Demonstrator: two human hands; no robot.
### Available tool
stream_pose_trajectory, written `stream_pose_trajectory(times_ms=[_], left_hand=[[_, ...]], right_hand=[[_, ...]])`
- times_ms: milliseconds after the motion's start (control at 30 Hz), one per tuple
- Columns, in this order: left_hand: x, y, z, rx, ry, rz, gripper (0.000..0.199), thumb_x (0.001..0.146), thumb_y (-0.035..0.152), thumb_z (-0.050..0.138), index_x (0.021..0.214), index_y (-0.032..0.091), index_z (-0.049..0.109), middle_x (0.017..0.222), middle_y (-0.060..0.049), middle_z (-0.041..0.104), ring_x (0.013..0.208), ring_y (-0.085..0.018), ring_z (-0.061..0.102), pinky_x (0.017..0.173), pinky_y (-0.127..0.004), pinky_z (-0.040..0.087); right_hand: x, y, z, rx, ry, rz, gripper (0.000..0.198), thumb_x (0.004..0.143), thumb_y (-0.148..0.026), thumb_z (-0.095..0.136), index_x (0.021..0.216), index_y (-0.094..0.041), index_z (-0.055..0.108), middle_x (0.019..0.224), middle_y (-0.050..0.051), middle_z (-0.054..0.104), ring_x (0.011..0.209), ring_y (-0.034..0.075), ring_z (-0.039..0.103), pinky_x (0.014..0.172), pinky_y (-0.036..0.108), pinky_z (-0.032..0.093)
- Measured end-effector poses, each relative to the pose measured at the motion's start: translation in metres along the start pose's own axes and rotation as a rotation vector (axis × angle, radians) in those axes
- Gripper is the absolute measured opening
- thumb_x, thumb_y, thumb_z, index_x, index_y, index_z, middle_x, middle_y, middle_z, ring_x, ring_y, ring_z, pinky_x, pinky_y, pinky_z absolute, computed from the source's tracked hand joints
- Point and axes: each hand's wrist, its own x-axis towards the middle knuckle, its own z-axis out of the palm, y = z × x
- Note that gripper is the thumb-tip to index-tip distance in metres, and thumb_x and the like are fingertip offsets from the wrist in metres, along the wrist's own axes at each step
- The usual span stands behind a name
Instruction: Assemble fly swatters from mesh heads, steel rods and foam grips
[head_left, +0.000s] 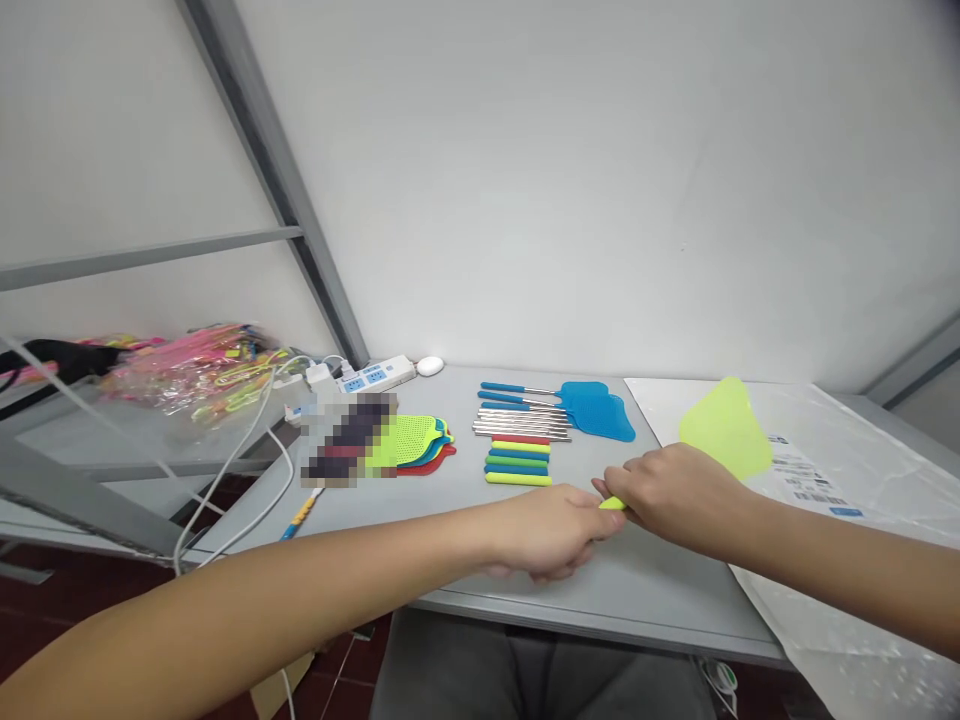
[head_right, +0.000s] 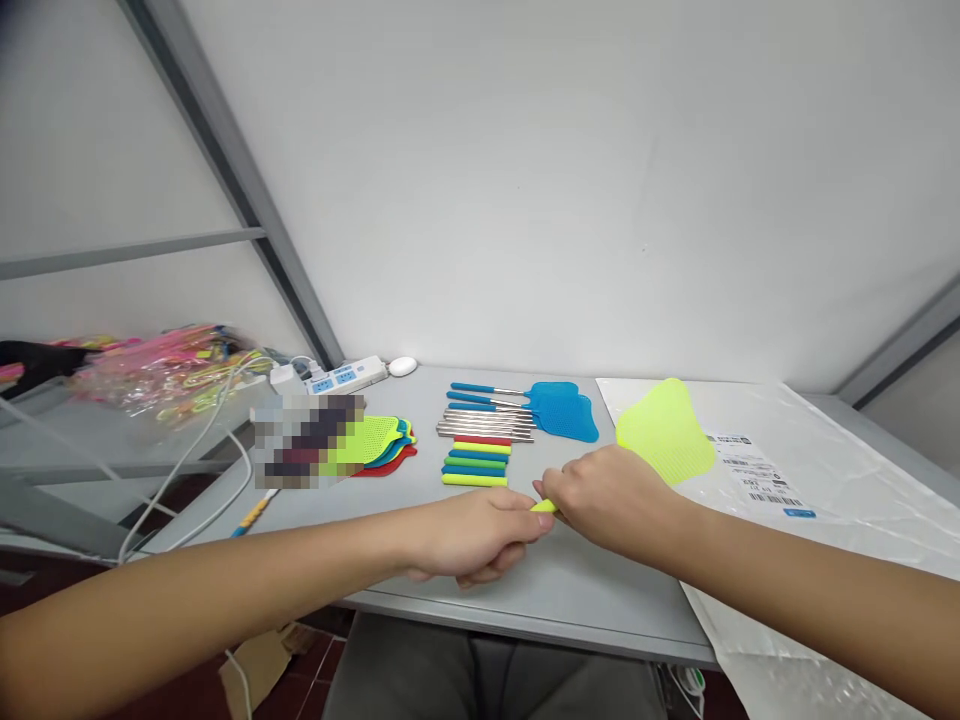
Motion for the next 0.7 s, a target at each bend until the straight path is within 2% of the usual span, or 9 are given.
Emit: stream_pose_trajectory(times_ms=[67, 133, 233, 333, 467, 700], left_hand=[[0.007, -0.002, -0.004, -0.251, -0.137, -0.059, 0.04, 0.089, 0.055, 0.048, 0.071, 0.023, 0.032, 0.052, 0.01, 0.028, 0.036, -0.006, 0.017, 0.037, -0.02, 0.013], [0.016, -0.003, -0.008, -0.415, -0.238, -0.116, 0.041, 0.088, 0.053, 0.052, 0.069, 0.023, 0.031, 0.051, 0.011, 0.022, 0.037, -0.005, 0.009, 0.037, -0.019, 0.008], [0.031, -0.004, -0.014, -0.574, -0.35, -0.162, 0.036, 0.089, 0.04, 0.051, 0.066, 0.022, 0.029, 0.049, 0.011, 0.016, 0.038, -0.006, 0.005, 0.037, -0.018, 0.007], [0.046, -0.006, -0.017, -0.698, -0.425, -0.16, 0.035, 0.088, 0.03, 0.049, 0.064, 0.022, 0.025, 0.05, 0.011, 0.012, 0.04, -0.006, 0.002, 0.036, -0.017, 0.007], [0.057, -0.012, -0.011, -0.857, -0.474, -0.157, 0.036, 0.087, 0.029, 0.049, 0.064, 0.022, 0.022, 0.052, 0.01, 0.008, 0.043, -0.007, -0.003, 0.035, -0.015, 0.004], [0.06, -0.023, 0.0, -1.034, -0.411, -0.136, 0.028, 0.082, 0.031, 0.046, 0.065, 0.021, 0.026, 0.054, 0.009, 0.007, 0.048, -0.007, -0.009, 0.035, -0.015, 0.003]], right_hand=[[0.0, 0.005, 0.007, -0.013, 0.028, -0.019, 0.026, 0.093, -0.022, 0.05, 0.067, -0.018, 0.055, 0.051, 0.0, 0.06, 0.043, 0.012, 0.052, 0.05, 0.03, 0.008], [0.0, 0.012, 0.015, -0.056, 0.07, -0.045, 0.034, 0.097, -0.025, 0.045, 0.065, -0.017, 0.054, 0.049, 0.0, 0.058, 0.042, 0.011, 0.048, 0.051, 0.031, 0.007], [0.001, 0.026, 0.027, -0.146, 0.186, -0.106, 0.042, 0.101, -0.028, 0.038, 0.062, -0.017, 0.051, 0.047, 0.0, 0.053, 0.039, 0.011, 0.042, 0.052, 0.031, 0.007], [0.001, 0.04, 0.037, -0.204, 0.284, -0.158, 0.041, 0.101, -0.028, 0.039, 0.062, -0.018, 0.05, 0.046, -0.002, 0.049, 0.04, 0.011, 0.039, 0.052, 0.031, 0.008], [0.002, 0.053, 0.043, -0.235, 0.347, -0.213, 0.039, 0.099, -0.029, 0.045, 0.061, -0.019, 0.048, 0.047, -0.003, 0.045, 0.043, 0.012, 0.036, 0.051, 0.031, 0.011], [0.012, 0.065, 0.039, -0.189, 0.442, -0.322, 0.041, 0.098, -0.029, 0.046, 0.058, -0.02, 0.041, 0.051, -0.004, 0.04, 0.049, 0.012, 0.03, 0.05, 0.03, 0.016]])
